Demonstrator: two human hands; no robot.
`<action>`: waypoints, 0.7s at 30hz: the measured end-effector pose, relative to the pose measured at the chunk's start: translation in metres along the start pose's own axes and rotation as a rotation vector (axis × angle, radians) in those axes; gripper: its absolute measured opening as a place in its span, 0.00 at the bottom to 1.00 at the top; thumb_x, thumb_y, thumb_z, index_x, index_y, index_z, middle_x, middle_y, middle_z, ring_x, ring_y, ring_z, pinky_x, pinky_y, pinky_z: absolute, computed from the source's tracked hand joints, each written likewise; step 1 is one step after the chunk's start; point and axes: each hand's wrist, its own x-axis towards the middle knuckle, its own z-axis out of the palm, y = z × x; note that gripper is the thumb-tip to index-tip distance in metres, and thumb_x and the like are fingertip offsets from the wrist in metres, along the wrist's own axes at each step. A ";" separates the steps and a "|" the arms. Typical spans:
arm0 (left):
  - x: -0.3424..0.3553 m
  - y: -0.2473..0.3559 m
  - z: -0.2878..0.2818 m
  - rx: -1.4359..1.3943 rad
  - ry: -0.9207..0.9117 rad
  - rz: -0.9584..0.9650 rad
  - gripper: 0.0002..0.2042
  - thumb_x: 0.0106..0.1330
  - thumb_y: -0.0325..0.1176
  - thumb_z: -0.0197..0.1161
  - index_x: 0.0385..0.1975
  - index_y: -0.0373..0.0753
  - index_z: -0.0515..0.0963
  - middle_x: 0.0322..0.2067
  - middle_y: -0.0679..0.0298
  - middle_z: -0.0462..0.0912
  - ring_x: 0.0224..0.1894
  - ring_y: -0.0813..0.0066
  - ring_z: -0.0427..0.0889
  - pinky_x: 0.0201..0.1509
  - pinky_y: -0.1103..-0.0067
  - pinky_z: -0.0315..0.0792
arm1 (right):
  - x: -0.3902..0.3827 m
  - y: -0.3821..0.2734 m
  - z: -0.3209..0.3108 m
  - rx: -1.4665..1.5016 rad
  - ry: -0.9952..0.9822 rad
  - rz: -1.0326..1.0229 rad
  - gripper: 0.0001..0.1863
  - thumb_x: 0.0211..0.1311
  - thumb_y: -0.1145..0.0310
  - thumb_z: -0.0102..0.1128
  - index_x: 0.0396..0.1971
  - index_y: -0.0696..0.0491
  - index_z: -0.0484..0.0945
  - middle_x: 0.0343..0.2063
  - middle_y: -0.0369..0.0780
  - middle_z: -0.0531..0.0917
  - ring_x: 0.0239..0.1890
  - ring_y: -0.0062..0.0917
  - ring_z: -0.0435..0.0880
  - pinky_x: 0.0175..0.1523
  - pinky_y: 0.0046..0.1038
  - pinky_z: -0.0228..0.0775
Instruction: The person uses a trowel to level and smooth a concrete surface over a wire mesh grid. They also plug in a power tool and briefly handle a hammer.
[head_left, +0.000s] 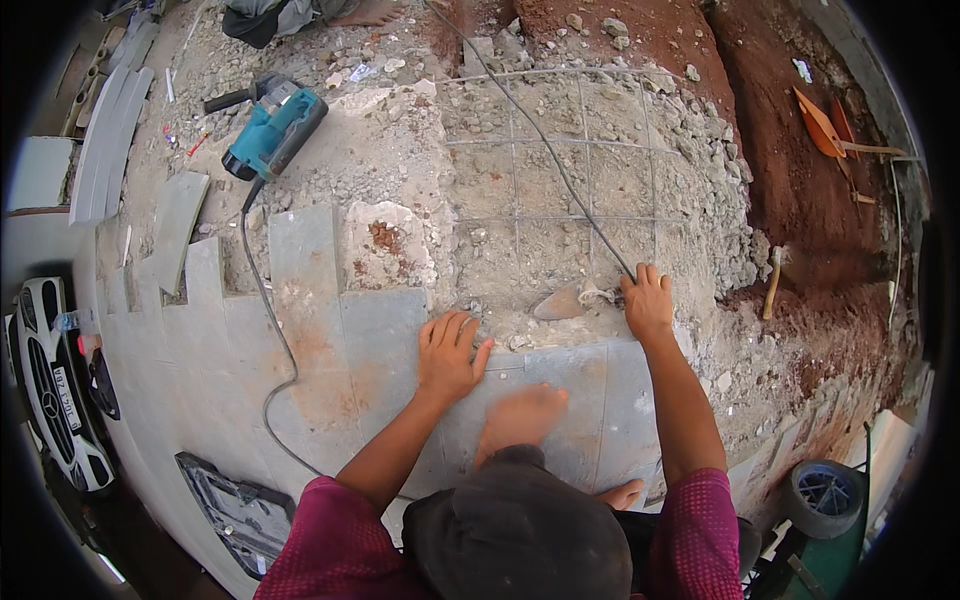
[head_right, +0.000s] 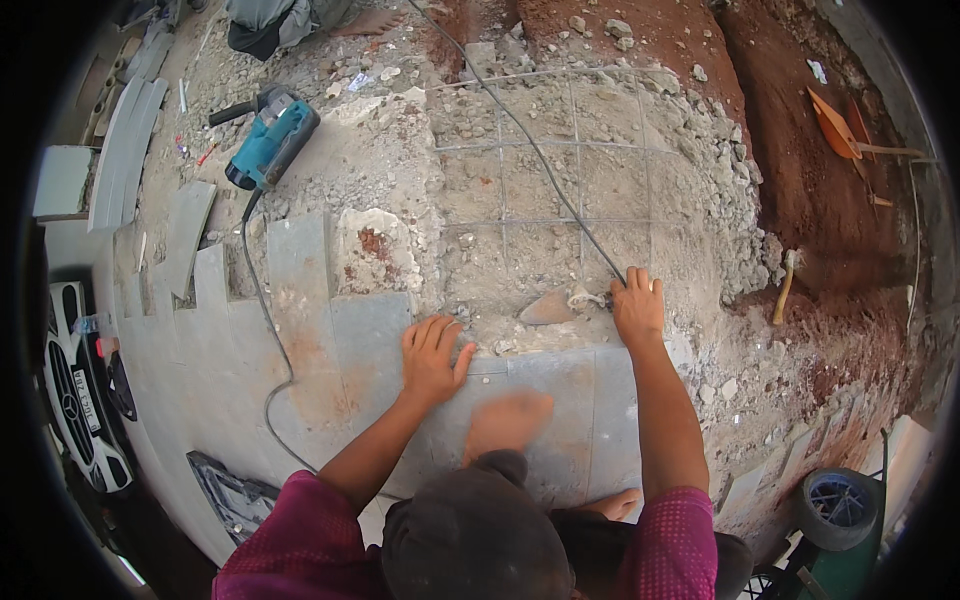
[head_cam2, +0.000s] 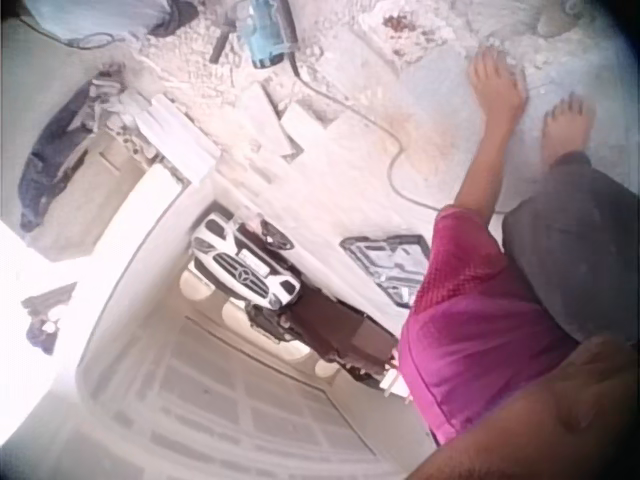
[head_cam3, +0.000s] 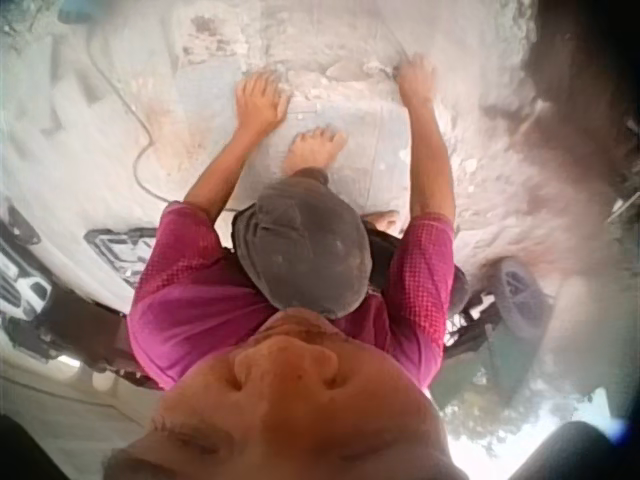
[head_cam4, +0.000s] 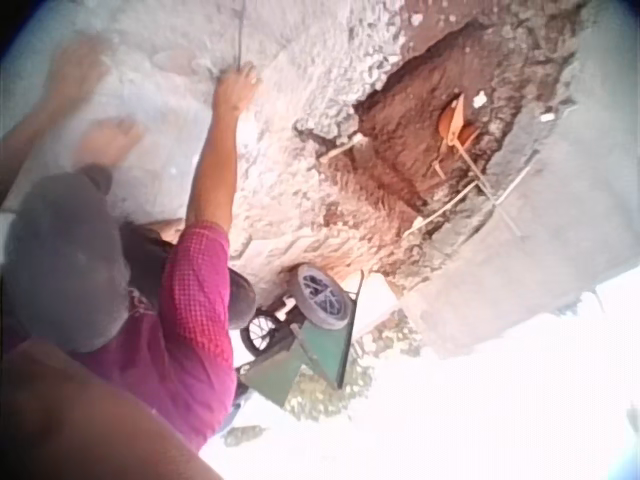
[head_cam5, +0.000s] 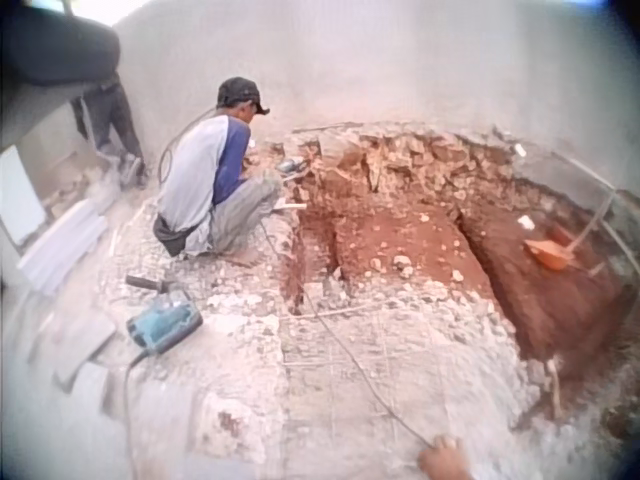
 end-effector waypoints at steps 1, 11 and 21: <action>-0.001 0.002 0.002 -0.015 -0.008 -0.012 0.19 0.65 0.41 0.70 0.52 0.38 0.80 0.54 0.58 0.81 0.61 0.58 0.77 0.67 0.61 0.62 | -0.002 0.003 0.001 -0.021 0.028 -0.032 0.13 0.68 0.65 0.60 0.51 0.44 0.81 0.58 0.41 0.75 0.66 0.36 0.69 0.69 0.48 0.60; 0.006 -0.003 -0.007 -0.067 -0.065 -0.070 0.16 0.66 0.40 0.69 0.48 0.37 0.82 0.50 0.59 0.83 0.57 0.60 0.78 0.63 0.64 0.63 | -0.030 -0.041 -0.108 0.677 -0.273 -0.055 0.18 0.71 0.59 0.61 0.49 0.58 0.74 0.47 0.54 0.81 0.57 0.53 0.80 0.60 0.48 0.71; 0.009 0.001 -0.001 -0.084 -0.060 -0.057 0.14 0.65 0.40 0.68 0.45 0.39 0.82 0.49 0.59 0.83 0.55 0.61 0.78 0.63 0.64 0.63 | -0.043 -0.076 -0.089 0.531 0.227 -0.025 0.17 0.68 0.60 0.67 0.48 0.57 0.78 0.73 0.57 0.55 0.78 0.56 0.49 0.79 0.54 0.42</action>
